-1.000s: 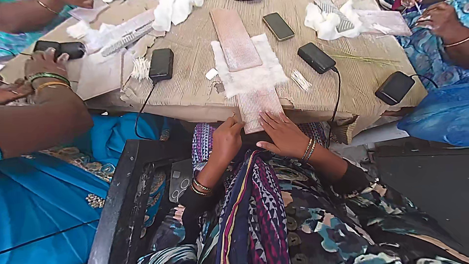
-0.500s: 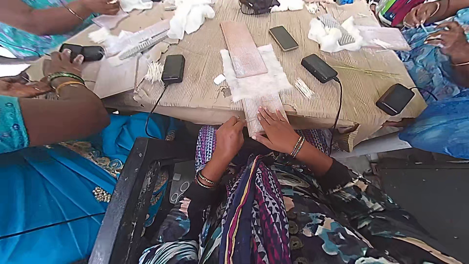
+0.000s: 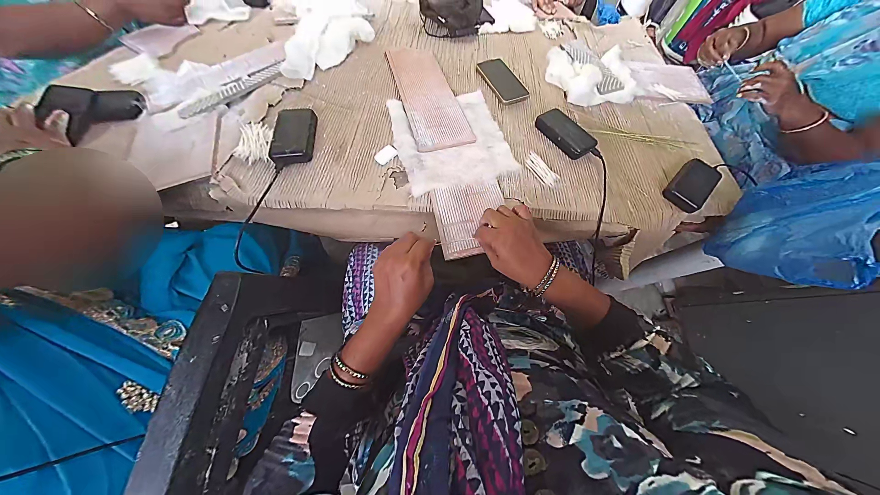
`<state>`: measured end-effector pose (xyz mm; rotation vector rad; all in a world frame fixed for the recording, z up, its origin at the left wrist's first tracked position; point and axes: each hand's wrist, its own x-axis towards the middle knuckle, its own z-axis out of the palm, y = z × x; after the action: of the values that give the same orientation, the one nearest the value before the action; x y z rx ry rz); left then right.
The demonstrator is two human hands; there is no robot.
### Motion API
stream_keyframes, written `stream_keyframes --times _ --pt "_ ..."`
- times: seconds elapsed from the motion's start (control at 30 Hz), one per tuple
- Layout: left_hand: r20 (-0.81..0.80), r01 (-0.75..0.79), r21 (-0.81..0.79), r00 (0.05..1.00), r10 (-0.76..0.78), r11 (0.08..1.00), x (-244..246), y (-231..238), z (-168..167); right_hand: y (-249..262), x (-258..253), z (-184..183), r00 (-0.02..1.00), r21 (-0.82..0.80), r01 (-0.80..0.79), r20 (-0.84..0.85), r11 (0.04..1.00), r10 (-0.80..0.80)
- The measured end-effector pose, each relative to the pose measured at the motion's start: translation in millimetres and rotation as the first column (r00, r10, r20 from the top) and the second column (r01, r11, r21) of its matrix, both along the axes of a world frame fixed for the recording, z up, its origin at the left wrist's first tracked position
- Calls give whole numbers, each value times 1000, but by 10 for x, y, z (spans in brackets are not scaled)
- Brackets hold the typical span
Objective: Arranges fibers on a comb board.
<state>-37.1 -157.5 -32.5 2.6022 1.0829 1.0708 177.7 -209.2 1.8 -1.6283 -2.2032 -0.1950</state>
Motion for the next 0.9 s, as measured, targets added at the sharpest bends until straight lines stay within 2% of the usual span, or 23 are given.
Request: stream_keyframes --times 0.1,0.23,0.33,0.43,0.5,0.57,0.7,0.77,0.83,0.9 --pt "-88 49 -9 995 -50 999 31 13 64 -12 -52 12 1000 14 -8 16 1000 8" --pt "-61 53 -45 997 -55 998 82 84 90 42 157 50 999 11 47 27 999 -47" --pt "-26 -20 -84 999 18 996 -34 230 79 172 683 194 971 -42 227 -68 973 -230" --pt "20 -62 -184 998 67 981 -153 344 72 373 1168 312 864 -169 444 -180 880 -471" --pt "72 -70 -254 993 91 965 -178 391 67 523 1289 350 794 -253 544 -152 800 -588" --pt "122 -65 -292 987 104 954 -186 406 55 649 1322 323 775 -287 578 -100 764 -624" --pt "211 -56 -348 968 136 936 -257 414 -33 750 1320 256 777 -307 594 -23 744 -630" --pt "260 -52 -413 950 172 909 -300 435 -62 730 1233 259 806 -243 552 -88 797 -585" --pt "304 -52 -502 924 232 864 -339 449 -43 737 1023 207 886 -143 402 -188 904 -424" --pt "332 -34 -565 906 265 825 -337 460 3 776 717 142 948 -94 169 -257 981 -188"
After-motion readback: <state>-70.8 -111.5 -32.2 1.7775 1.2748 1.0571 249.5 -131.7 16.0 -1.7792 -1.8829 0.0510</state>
